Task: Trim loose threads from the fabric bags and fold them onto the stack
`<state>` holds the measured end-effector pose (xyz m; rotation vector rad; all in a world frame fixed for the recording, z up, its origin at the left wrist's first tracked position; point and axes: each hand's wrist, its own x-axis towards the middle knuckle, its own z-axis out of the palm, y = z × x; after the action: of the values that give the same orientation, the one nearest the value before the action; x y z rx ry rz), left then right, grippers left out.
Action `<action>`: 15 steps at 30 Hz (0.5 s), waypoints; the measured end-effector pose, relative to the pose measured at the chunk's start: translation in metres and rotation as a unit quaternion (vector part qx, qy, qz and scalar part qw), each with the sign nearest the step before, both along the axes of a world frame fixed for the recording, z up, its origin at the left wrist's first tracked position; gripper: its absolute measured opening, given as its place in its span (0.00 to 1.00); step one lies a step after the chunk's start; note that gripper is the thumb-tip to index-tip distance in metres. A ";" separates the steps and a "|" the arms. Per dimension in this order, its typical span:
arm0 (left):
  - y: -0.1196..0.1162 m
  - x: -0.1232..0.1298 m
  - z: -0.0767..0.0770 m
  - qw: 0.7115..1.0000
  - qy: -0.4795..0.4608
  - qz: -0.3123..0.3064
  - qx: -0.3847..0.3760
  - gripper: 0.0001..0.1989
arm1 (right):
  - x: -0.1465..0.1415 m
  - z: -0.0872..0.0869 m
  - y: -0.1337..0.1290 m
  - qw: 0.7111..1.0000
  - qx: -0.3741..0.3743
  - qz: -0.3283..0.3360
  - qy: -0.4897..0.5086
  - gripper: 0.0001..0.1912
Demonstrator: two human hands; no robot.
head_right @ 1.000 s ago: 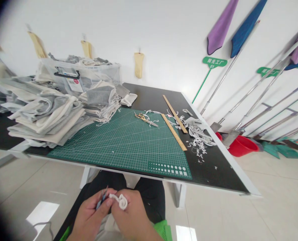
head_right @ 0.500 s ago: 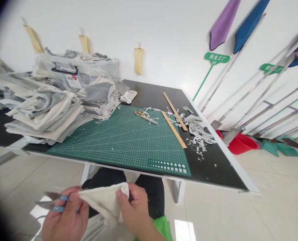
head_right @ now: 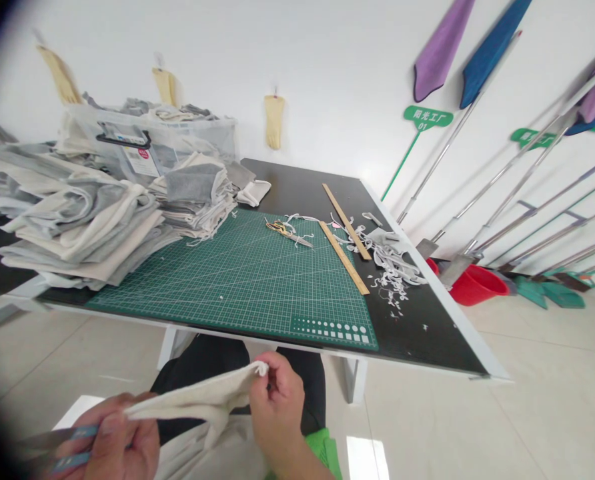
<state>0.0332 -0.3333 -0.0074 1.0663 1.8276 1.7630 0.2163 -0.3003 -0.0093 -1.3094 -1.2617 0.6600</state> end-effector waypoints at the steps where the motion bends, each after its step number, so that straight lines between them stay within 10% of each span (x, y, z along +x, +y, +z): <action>1: 0.000 0.001 0.001 1.000 0.006 0.009 0.003 0.10 | 0.000 0.001 0.001 1.000 0.004 0.011 0.009 0.08; 15: 0.020 -0.003 0.008 0.991 -0.043 -0.036 -0.119 0.16 | -0.005 0.009 -0.005 0.995 -0.055 0.069 0.043 0.17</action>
<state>0.0303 -0.3134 0.0007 0.9367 1.8665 1.4819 0.2116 -0.3054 -0.0002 -1.2754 -1.2681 0.8862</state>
